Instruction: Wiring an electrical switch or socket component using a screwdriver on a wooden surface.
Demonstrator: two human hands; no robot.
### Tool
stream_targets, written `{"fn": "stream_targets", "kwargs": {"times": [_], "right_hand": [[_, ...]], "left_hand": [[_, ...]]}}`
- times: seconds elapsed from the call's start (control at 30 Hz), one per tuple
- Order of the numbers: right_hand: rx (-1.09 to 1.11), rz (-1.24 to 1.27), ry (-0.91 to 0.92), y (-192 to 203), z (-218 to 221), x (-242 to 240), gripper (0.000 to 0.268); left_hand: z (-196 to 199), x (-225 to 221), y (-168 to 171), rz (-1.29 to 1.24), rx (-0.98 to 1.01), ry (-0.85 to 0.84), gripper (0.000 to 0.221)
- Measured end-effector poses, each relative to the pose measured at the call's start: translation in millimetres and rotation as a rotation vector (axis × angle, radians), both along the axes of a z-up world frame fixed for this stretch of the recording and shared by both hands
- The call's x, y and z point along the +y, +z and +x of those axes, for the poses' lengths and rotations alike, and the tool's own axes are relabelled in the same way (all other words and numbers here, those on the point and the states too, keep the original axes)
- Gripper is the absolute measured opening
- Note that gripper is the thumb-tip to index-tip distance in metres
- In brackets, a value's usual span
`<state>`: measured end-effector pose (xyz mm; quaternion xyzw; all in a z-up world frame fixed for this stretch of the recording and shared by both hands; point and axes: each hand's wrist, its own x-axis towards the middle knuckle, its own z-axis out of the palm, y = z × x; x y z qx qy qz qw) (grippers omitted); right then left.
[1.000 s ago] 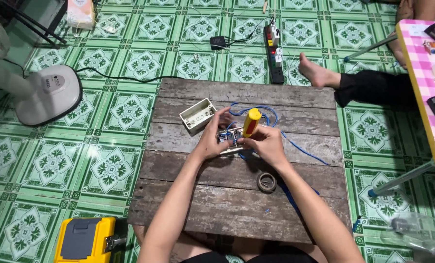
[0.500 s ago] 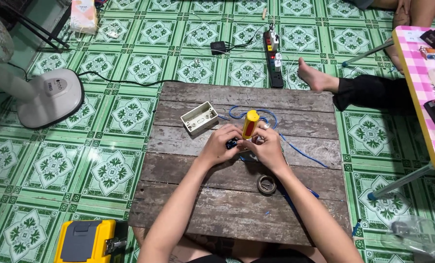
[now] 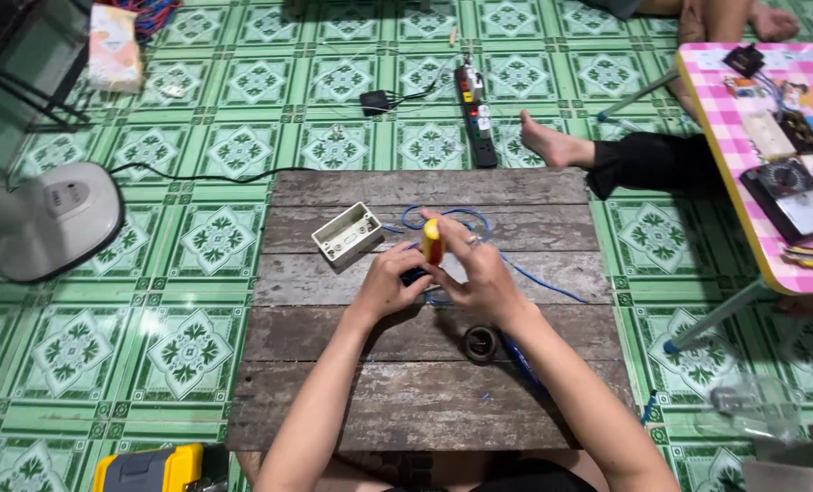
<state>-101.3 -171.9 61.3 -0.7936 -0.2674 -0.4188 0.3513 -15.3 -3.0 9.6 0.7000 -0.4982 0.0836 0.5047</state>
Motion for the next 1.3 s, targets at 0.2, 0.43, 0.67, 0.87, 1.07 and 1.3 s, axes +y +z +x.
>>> {"fn": "stream_targets", "kwargs": {"times": [0.2,0.43,0.67,0.87,1.07,1.3], "right_hand": [[-0.051,0.002,0.079,51.8,-7.1,0.6,0.037],[0.067,0.034,0.087,79.3,-14.2,-10.6,0.029],[0.065,-0.056,0.007,86.7,-23.3,-2.3,0.027],[0.086,-0.016,-0.083,91.7,-24.7,6.7,0.021],[0.055,-0.053,-0.093,89.7,-23.5,8.1,0.021],[0.046,0.004,-0.117,85.1,-18.8,6.2,0.021]], "left_hand": [[0.9,-1.6,-4.3,0.003,-0.029,0.015,0.013],[-3.3,0.5,10.4,-0.025,-0.031,-0.017,0.013],[-2.7,-0.6,9.2,-0.016,-0.010,-0.002,0.019],[-1.8,-0.3,9.5,-0.010,-0.034,0.008,0.021],[-1.8,0.1,7.3,-0.015,-0.041,0.016,0.019],[3.1,-2.7,-6.3,-0.030,-0.053,0.007,0.018]]}}
